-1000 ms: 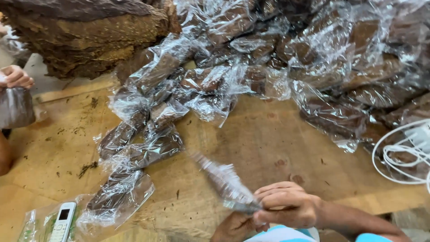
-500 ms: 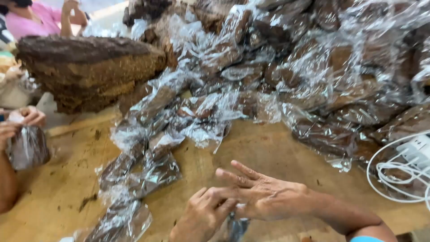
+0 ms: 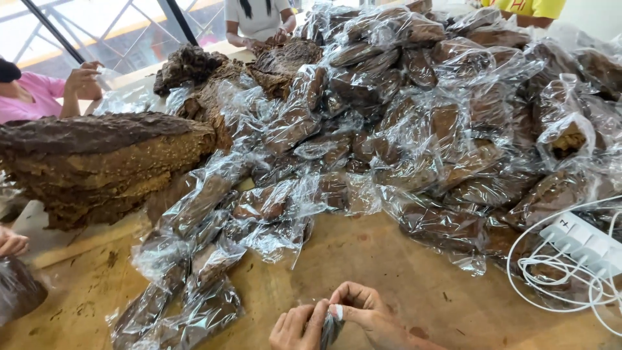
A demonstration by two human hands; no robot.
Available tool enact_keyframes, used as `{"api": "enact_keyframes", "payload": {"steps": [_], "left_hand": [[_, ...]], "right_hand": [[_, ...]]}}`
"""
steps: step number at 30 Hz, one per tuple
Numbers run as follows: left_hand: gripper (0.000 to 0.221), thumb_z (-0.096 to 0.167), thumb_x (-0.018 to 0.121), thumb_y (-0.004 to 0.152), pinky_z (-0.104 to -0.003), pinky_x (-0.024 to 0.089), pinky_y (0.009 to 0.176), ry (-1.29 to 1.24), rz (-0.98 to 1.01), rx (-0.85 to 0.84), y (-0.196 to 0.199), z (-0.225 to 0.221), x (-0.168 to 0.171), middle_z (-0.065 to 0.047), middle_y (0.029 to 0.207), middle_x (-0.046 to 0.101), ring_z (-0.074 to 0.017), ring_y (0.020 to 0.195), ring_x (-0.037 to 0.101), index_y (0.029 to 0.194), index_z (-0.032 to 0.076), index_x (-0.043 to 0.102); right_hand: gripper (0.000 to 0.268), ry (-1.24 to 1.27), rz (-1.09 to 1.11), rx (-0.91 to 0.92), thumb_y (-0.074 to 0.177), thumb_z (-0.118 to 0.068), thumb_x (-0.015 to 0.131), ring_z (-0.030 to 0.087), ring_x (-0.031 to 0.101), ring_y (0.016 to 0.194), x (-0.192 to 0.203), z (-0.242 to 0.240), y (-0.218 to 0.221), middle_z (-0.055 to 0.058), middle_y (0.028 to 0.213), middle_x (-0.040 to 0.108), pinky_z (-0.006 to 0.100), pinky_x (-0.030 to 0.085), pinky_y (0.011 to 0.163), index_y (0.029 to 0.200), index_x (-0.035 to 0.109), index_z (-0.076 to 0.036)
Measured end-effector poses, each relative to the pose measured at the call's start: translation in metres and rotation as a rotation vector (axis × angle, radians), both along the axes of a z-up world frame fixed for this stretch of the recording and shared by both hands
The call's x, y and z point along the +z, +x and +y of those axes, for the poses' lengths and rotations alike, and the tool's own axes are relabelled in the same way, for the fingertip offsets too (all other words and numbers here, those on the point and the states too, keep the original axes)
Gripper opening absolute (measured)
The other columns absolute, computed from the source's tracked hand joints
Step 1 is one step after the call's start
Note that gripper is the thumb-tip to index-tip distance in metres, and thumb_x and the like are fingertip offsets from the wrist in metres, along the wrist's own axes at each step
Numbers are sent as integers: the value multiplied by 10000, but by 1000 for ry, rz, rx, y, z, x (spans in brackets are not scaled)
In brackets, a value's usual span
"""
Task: The person repeatedly places dark brown food items into clear plastic bags, compresses the contents, and ties the bags shut with white twist ties. The person works at a wooden table with many similar bags already present.
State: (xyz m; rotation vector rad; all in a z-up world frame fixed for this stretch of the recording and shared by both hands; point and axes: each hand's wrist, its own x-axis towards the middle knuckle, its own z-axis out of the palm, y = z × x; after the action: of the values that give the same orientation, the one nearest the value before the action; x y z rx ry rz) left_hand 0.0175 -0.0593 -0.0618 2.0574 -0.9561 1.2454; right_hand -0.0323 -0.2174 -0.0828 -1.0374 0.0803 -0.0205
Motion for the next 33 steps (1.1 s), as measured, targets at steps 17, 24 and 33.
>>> {"api": "enact_keyframes", "payload": {"steps": [17, 24, 33], "left_hand": [[166, 366, 688, 964, -342, 550, 711, 97, 47, -69, -3, -20, 22, 28, 964, 775, -98, 765, 751, 1036, 224, 738], [237, 405, 676, 960, -296, 406, 583, 67, 38, -76, -3, -39, 21, 92, 708, 643, -110, 562, 562, 777, 256, 683], [117, 266, 690, 925, -354, 426, 751, 55, 259, -203, -8, -17, 49, 53, 795, 676, -162, 651, 585, 838, 191, 672]], "right_hand": [[205, -16, 177, -104, 898, -116, 768, 210, 734, 835, -22, -24, -3, 123, 857, 807, 337, 572, 829, 951, 857, 61], [209, -90, -66, -215, 946, -122, 708, 166, 699, 804, -59, -23, -8, 112, 901, 786, 293, 566, 745, 1007, 797, 56], [136, 87, -129, -248, 950, -105, 712, 170, 625, 802, -48, -2, -12, 115, 925, 716, 302, 496, 739, 1007, 698, 17]]}}
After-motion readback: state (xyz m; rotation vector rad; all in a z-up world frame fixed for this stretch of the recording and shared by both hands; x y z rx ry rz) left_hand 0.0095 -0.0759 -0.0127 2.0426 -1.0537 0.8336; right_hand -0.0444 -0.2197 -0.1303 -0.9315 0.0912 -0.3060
